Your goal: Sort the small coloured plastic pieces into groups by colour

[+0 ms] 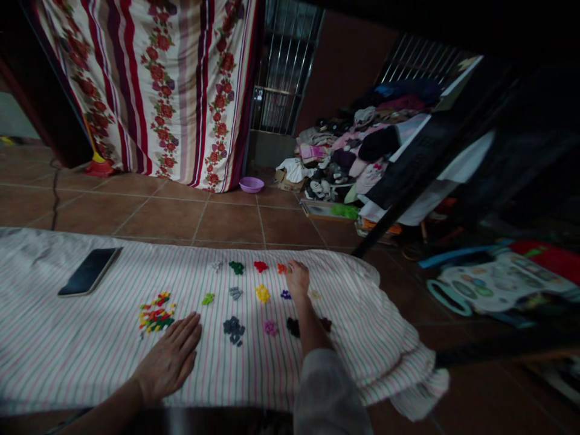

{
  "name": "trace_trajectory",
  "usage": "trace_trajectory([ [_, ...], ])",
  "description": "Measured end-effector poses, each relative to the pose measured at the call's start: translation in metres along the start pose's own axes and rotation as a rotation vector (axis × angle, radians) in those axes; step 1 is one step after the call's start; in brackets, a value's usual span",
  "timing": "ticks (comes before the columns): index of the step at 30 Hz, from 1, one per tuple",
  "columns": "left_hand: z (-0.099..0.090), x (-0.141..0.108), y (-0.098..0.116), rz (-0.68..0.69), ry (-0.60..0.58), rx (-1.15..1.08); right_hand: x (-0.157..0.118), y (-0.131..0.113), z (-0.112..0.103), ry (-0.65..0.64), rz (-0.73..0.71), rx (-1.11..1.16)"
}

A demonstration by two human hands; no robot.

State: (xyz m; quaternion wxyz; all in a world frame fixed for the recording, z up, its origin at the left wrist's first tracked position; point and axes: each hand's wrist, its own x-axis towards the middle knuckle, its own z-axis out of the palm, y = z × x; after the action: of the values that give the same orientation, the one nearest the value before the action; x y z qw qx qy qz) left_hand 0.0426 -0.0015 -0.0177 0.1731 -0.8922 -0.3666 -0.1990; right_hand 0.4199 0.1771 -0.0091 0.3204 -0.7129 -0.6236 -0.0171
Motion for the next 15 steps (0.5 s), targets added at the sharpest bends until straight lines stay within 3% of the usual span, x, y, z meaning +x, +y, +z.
trace_trajectory([
  [3,0.001,-0.001,-0.001,0.000,0.012,-0.001,-0.002,0.008,-0.004,-0.052,-0.047,0.007],
  [8,0.000,0.000,-0.002,0.036,0.016,0.056,0.001,-0.006,0.007,-0.185,-0.172,0.027],
  [15,-0.001,0.000,-0.002,0.036,0.008,0.064,0.008,-0.006,0.010,-0.325,-0.188,-0.003],
])
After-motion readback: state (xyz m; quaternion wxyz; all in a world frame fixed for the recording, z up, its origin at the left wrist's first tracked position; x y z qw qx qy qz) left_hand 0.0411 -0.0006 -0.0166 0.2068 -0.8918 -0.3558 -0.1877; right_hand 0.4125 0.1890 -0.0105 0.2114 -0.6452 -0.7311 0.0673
